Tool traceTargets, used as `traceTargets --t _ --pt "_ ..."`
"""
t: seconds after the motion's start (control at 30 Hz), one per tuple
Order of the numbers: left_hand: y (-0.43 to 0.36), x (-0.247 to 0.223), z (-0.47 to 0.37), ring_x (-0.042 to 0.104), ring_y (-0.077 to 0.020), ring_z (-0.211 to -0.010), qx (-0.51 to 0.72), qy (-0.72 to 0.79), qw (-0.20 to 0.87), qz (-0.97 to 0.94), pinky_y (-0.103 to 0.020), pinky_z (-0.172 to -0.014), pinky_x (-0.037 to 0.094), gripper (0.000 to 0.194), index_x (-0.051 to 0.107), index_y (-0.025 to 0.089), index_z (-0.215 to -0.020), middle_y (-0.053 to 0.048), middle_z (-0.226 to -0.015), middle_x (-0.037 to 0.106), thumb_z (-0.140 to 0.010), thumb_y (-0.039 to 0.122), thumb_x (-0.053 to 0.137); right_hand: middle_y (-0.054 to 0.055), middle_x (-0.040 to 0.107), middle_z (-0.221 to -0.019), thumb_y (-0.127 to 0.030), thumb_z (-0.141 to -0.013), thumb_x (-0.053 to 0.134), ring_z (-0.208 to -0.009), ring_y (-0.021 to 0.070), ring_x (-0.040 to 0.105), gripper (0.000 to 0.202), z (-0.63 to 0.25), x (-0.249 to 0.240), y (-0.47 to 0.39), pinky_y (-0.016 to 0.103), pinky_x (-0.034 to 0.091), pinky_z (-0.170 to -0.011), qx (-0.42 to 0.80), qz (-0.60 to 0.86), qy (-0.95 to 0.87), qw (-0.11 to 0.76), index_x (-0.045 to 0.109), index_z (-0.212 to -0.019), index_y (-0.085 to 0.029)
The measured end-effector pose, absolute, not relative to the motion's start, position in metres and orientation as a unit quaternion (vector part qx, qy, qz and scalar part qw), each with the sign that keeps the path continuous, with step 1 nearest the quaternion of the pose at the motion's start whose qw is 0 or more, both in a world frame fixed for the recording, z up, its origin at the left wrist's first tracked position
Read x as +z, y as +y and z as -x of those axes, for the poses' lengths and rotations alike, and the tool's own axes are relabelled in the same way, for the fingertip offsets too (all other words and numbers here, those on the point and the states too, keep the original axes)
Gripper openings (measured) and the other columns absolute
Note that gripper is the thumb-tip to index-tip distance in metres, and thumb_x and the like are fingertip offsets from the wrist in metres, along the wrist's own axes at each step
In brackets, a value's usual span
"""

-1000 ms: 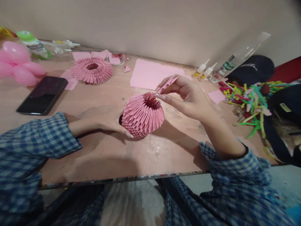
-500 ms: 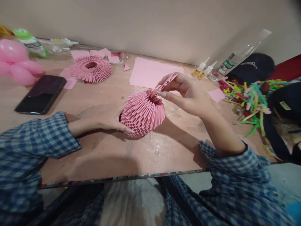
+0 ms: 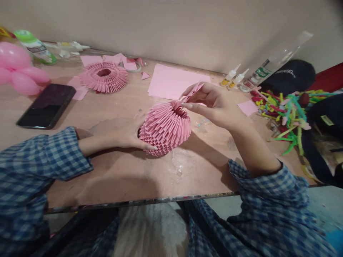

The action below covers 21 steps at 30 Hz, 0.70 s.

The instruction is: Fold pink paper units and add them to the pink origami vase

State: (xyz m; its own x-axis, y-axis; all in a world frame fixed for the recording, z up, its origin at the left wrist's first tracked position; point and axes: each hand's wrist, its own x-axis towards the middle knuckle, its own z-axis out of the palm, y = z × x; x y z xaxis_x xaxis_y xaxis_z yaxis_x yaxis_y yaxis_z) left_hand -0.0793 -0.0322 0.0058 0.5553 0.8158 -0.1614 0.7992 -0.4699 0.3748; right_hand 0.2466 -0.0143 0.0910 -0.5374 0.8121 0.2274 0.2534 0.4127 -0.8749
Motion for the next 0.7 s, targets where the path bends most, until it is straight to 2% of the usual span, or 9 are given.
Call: traceTargets --t 0.13,0.23,0.33,0.47,0.6,0.7 --pt "-0.036 0.016 0.073 0.059 -0.0467 -0.149 0.025 0.481 0.201 -0.853 -0.064 -0.126 0.051 0.119 0.039 0.025 -0.171 -0.015 -0.172 0.052 -0.080 0.095 0.071 0.008 0.078 -0.113 -0.071 -0.088 0.085 -0.104 0.0262 0.078 0.051 -0.247 0.090 -0.015 0.045 0.069 -0.100 0.398 0.354 -0.775 0.341 0.068 -0.103 -0.026" --pt "-0.039 0.030 0.063 0.056 -0.0495 -0.152 0.043 0.469 0.230 -0.852 -0.066 -0.131 0.044 0.124 0.038 0.023 -0.172 -0.015 -0.174 0.049 -0.077 0.097 0.070 0.010 0.078 -0.120 -0.068 -0.093 0.083 -0.106 0.0284 0.077 0.043 -0.248 0.093 -0.019 0.051 0.067 -0.105 0.328 0.343 -0.810 0.345 0.067 -0.098 -0.028" --pt "-0.042 0.041 0.052 0.051 -0.0495 -0.156 0.073 0.452 0.269 -0.847 -0.065 -0.136 0.039 0.127 0.038 0.021 -0.171 -0.017 -0.176 0.047 -0.075 0.098 0.071 0.011 0.079 -0.118 -0.067 -0.096 0.079 -0.109 0.0306 0.076 0.040 -0.247 0.097 -0.024 0.054 0.064 -0.109 0.274 0.351 -0.833 0.328 0.069 -0.099 -0.029" --pt "-0.045 0.042 0.046 0.041 -0.0464 -0.164 0.115 0.422 0.307 -0.845 -0.061 -0.141 0.031 0.120 0.043 0.013 -0.166 -0.022 -0.169 0.053 -0.079 0.093 0.067 0.010 0.081 -0.120 -0.069 -0.098 0.074 -0.110 0.0308 0.076 0.039 -0.245 0.097 -0.025 0.054 0.064 -0.110 0.259 0.359 -0.841 0.312 0.070 -0.103 -0.030" --pt "-0.045 0.038 0.052 0.050 -0.0545 -0.155 0.060 0.470 0.266 -0.840 -0.072 -0.133 0.037 0.124 0.052 0.013 -0.159 -0.025 -0.164 0.056 -0.073 0.100 0.068 0.010 0.082 -0.118 -0.059 -0.100 0.077 -0.109 0.0313 0.078 0.031 -0.245 0.099 -0.024 0.055 0.063 -0.110 0.243 0.356 -0.851 0.301 0.072 -0.108 -0.029" --pt "-0.044 0.039 0.054 0.057 -0.0530 -0.148 0.052 0.467 0.256 -0.845 -0.068 -0.130 0.044 0.128 0.055 0.011 -0.156 -0.026 -0.161 0.060 -0.068 0.102 0.071 0.010 0.082 -0.120 -0.049 -0.099 0.080 -0.111 0.0314 0.078 0.027 -0.246 0.109 -0.030 0.054 0.063 -0.110 0.208 0.356 -0.866 0.283 0.074 -0.114 -0.027"
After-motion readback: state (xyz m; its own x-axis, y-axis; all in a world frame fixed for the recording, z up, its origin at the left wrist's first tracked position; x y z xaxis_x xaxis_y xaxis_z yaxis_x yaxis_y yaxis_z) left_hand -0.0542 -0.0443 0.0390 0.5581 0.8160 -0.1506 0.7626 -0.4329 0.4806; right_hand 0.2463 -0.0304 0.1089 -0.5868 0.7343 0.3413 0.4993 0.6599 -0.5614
